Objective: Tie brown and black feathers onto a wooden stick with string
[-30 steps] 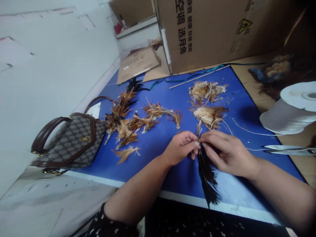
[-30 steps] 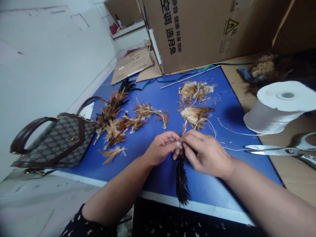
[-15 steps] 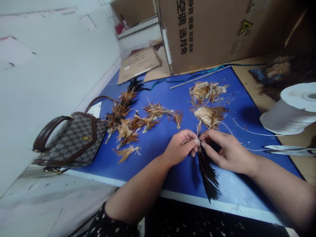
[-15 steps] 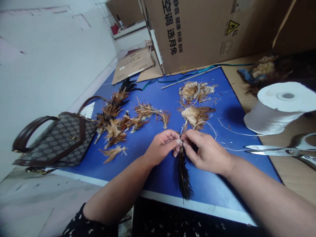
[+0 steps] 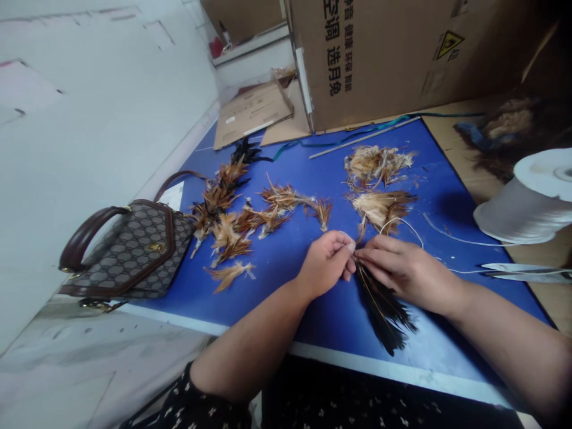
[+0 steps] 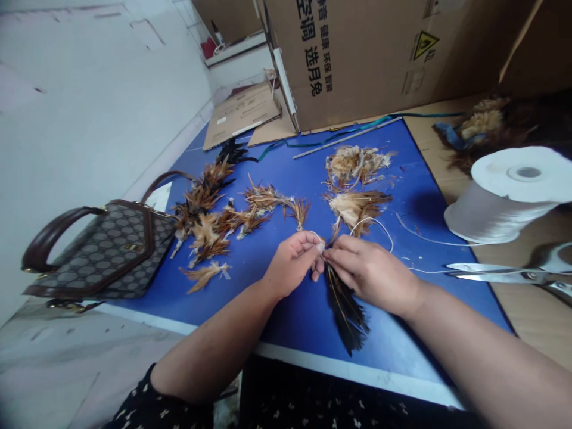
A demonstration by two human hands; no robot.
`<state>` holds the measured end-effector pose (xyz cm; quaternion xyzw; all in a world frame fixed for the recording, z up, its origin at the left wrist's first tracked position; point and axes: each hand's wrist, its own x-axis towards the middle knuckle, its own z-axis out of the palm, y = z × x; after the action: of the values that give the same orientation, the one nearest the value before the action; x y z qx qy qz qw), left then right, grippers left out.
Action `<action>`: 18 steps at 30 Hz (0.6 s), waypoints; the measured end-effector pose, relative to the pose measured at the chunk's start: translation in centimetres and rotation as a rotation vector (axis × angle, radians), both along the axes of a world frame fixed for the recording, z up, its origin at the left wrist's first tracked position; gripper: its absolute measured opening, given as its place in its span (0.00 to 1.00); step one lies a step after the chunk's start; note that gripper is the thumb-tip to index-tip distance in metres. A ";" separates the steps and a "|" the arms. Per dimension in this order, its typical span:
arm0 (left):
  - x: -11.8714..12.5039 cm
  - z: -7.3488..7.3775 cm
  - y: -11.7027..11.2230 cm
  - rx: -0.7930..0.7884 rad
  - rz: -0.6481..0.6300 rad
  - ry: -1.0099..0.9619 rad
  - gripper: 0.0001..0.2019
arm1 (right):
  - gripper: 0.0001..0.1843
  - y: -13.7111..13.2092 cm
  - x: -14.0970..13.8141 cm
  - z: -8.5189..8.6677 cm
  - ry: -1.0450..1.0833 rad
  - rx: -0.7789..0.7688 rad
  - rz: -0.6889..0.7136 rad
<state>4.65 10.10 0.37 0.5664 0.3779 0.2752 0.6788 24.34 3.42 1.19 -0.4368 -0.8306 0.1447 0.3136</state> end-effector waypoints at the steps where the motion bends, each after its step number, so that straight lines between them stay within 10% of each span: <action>1: 0.0 -0.1 0.0 -0.004 0.005 -0.003 0.10 | 0.12 0.0 0.0 -0.1 -0.036 0.006 0.000; 18: -0.1 1.0 -0.9 0.192 0.091 0.049 0.09 | 0.06 0.5 -0.5 -0.3 0.036 -0.075 -0.236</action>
<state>4.53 9.19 1.36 0.6177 0.3915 0.3268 0.5986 23.85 3.92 0.87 -0.5404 -0.7616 0.1456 0.3268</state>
